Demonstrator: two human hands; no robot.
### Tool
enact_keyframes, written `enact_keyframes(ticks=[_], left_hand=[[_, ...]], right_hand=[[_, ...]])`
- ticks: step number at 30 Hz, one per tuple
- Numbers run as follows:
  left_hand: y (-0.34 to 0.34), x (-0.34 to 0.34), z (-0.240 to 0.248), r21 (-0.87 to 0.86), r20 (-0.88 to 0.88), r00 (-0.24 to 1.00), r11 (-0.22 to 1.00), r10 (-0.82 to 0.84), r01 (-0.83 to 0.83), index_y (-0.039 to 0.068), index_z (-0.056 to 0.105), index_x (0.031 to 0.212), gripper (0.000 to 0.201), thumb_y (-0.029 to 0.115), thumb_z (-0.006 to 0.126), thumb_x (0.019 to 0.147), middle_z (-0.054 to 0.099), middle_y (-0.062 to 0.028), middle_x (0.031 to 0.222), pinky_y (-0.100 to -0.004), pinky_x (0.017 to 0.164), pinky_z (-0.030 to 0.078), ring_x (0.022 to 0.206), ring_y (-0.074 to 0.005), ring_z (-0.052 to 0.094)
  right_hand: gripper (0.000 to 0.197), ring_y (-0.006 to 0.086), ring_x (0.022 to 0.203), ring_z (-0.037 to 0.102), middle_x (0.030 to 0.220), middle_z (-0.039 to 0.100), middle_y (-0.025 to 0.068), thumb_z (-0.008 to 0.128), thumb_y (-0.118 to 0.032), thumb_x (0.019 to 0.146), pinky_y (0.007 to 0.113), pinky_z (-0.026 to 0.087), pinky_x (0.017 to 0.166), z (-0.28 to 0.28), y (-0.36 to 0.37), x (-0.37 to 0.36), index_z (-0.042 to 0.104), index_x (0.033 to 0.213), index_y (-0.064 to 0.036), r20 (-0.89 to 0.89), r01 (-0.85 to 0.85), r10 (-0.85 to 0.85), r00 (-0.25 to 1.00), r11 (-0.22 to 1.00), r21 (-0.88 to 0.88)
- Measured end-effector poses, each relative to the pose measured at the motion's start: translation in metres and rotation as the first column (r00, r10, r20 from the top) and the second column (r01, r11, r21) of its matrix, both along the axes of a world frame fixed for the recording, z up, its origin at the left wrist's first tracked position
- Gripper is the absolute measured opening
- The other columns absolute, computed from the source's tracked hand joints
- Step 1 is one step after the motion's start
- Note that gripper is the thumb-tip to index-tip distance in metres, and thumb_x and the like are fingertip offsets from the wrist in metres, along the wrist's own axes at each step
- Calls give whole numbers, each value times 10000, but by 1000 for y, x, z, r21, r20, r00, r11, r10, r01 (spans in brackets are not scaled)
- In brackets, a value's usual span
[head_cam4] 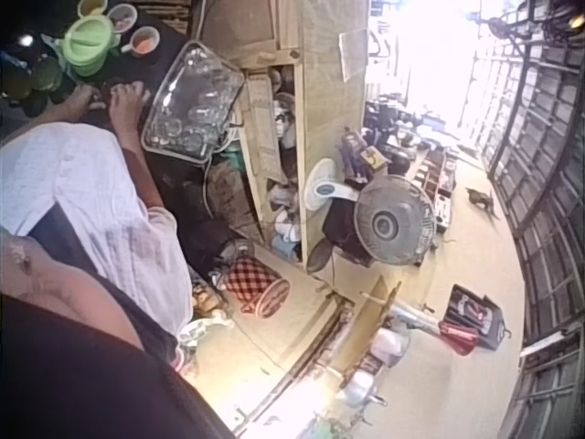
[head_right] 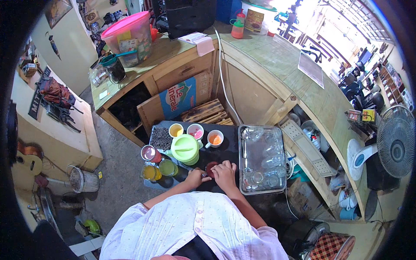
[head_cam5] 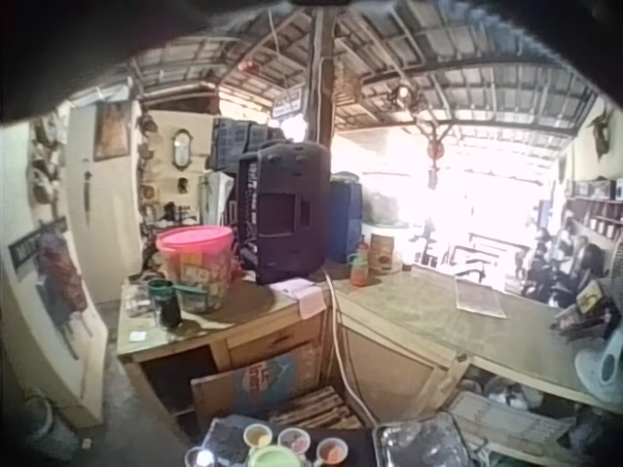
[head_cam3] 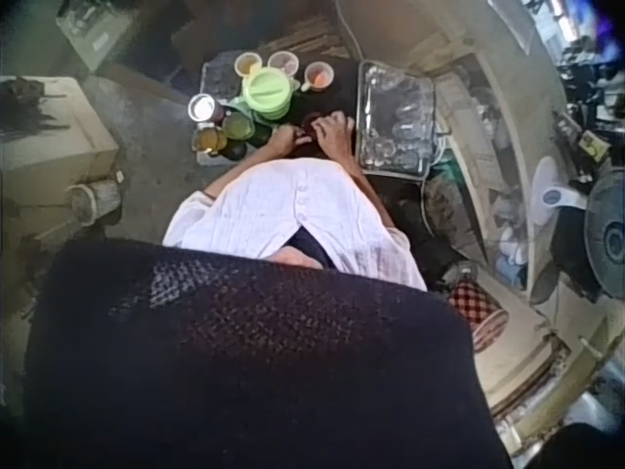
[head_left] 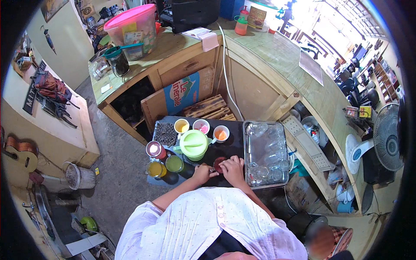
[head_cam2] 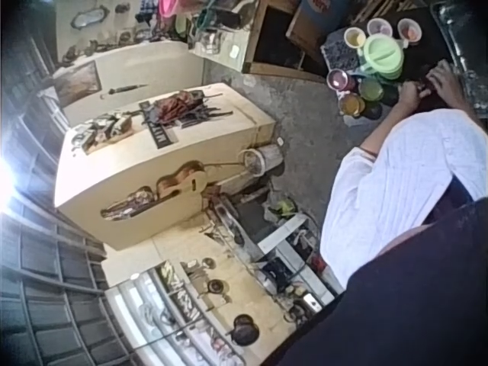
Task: Preparing a beverage by mixing powders and liquids in a cup.
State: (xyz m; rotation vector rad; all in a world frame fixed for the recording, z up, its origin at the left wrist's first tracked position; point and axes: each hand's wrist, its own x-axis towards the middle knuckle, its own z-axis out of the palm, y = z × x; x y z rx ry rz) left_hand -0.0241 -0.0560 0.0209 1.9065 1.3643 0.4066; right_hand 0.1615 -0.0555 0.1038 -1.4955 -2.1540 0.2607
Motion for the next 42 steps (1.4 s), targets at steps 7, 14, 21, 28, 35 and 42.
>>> enact_keyframes(ticks=[7, 14, 21, 28, 35, 42], left_hand=[[3, 1, 17, -80, -141, 989, 996, -37, 26, 142, 672, 739, 461, 600, 667, 788, 672, -60, 733, -483, 744, 404, 777, -290, 641], [1, 0, 11, -44, -78, 997, 999, -12, 9, 131, 643, 709, 466, 588, 666, 797, 667, -73, 722, -481, 684, 408, 753, -305, 650], [1, 0, 12, -66, -100, 995, 998, -14, 8, 123, 621, 687, 470, 576, 669, 803, 670, -83, 734, -472, 669, 421, 750, -322, 652], [2, 0, 15, -63, -103, 995, 998, -3, -3, 123, 642, 702, 459, 570, 675, 801, 668, -90, 730, -474, 656, 429, 742, -331, 649], [1, 1, 13, -35, -97, 995, 999, 17, -21, 120, 646, 690, 467, 574, 679, 792, 661, -95, 714, -466, 646, 430, 730, -324, 648], [0, 0, 17, 10, -52, 998, 1000, 20, -20, 81, 634, 689, 486, 554, 714, 772, 632, -144, 664, -468, 609, 479, 668, -369, 633]], right_hand=[[29, 237, 945, 529, 815, 633, 14, 670, -140, 784, 449, 330, 862, -3, 0, 0, 680, 810, -131, -70, -46, 50, 996, 997, 64], [44, 240, 948, 537, 833, 634, 23, 666, -113, 778, 438, 336, 859, -2, -1, -1, 678, 819, -118, -106, -63, 66, 992, 997, 38], [35, 241, 942, 547, 840, 641, 27, 671, -101, 771, 426, 350, 831, -3, 2, 1, 671, 804, -112, -53, -46, 49, 997, 998, 50], [37, 242, 915, 558, 824, 634, 34, 675, -92, 766, 416, 359, 809, -1, 4, 0, 669, 803, -99, -28, -43, 47, 999, 991, 123], [53, 242, 941, 550, 807, 628, 38, 663, -112, 774, 433, 369, 829, -5, 4, 0, 668, 826, -104, -45, -57, 62, 997, 994, 96], [40, 247, 913, 550, 814, 635, 35, 673, -102, 759, 416, 358, 807, 1, 2, 1, 658, 794, -91, -34, -48, 49, 998, 998, 52]])
